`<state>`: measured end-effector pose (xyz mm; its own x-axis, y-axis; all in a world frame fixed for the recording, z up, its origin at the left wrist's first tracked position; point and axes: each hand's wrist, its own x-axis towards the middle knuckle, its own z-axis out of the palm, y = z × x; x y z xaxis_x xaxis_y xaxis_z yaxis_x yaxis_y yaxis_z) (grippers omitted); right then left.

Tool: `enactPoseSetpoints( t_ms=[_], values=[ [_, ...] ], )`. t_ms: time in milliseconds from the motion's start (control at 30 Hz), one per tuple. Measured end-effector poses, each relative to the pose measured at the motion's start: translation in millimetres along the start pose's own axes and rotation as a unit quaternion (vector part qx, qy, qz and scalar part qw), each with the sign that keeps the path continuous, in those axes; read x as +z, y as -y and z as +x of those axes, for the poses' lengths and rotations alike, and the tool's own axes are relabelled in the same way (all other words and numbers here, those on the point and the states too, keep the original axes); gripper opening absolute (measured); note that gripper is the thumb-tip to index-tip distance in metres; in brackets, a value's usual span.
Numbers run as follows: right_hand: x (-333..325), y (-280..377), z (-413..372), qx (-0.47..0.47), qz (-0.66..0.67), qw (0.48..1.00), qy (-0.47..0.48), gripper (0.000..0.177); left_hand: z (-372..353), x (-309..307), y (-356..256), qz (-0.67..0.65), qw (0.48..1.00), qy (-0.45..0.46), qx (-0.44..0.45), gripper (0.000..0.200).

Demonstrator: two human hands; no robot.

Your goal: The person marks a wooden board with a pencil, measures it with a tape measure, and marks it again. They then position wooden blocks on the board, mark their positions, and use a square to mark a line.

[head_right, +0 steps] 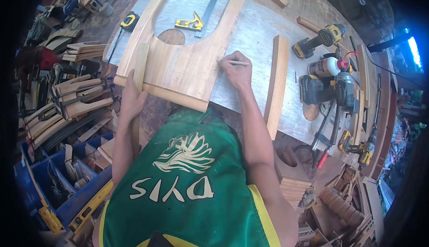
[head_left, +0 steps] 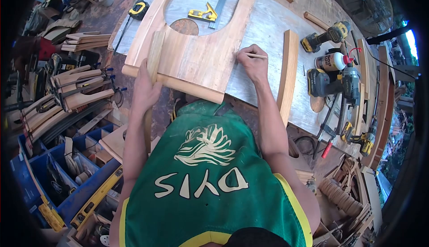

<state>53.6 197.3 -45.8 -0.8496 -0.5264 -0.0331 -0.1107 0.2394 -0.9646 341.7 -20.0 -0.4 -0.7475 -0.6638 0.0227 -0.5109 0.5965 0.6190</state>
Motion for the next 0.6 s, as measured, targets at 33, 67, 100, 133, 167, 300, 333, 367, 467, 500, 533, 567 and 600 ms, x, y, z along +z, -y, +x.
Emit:
enactPoseSetpoints(
  t_ms=[33,67,100,133,167,300,333,367,467,500,533,567,600],
  values=[
    [-2.1,-0.6,0.3,0.002,0.033,0.999,-0.017,0.009,0.5,0.2,0.4,0.002,1.000,-0.004,0.003,0.081],
    [-6.2,-1.7,1.2,0.003,0.065,0.997,-0.032,0.009,1.0,0.1,0.0,0.001,1.000,-0.006,0.004,0.079],
    [-7.9,-0.4,-0.4,0.006,0.098,0.994,-0.048,0.009,0.5,-0.2,-0.4,-0.001,1.000,-0.007,0.004,0.077],
    [-7.5,0.2,-4.4,0.012,0.108,0.994,-0.031,0.010,-1.3,-0.3,-0.5,-0.001,1.000,-0.005,0.005,0.076],
    [-7.7,2.1,-7.7,0.016,0.117,0.993,-0.017,0.010,-2.0,-0.5,-0.8,0.001,1.000,0.003,-0.009,0.076],
    [-0.8,-11.7,-12.3,0.001,0.077,0.997,0.014,0.014,0.3,-0.3,-3.4,-0.004,1.000,0.010,-0.018,0.077],
    [2.9,-13.0,-14.5,0.003,0.071,0.997,0.016,0.015,-0.1,-1.1,-2.9,-0.006,1.000,0.007,-0.011,0.077],
    [5.6,-17.8,-15.0,0.009,0.052,0.999,0.009,0.016,-0.1,-1.1,-1.7,-0.005,1.000,0.007,-0.010,0.077],
    [8.8,-10.4,-22.0,0.013,0.022,1.000,-0.019,0.017,-0.3,0.4,0.6,-0.005,1.000,0.011,-0.012,0.076],
    [9.3,-8.2,-22.9,0.014,0.016,1.000,-0.020,0.017,0.0,0.2,-0.3,-0.005,1.000,0.012,-0.015,0.076],
    [9.7,-6.0,-23.6,0.015,0.010,1.000,-0.022,0.018,0.0,-0.2,-1.1,-0.005,1.000,0.013,-0.017,0.075],
    [10.3,-4.4,-23.7,0.015,0.003,1.000,-0.023,0.018,-0.1,-0.6,-2.0,-0.005,1.000,0.011,-0.014,0.075],
    [11.0,-3.3,-23.2,0.020,0.005,1.000,-0.022,0.018,0.0,-1.0,-3.2,-0.005,1.000,0.008,-0.010,0.075]
  ],
)
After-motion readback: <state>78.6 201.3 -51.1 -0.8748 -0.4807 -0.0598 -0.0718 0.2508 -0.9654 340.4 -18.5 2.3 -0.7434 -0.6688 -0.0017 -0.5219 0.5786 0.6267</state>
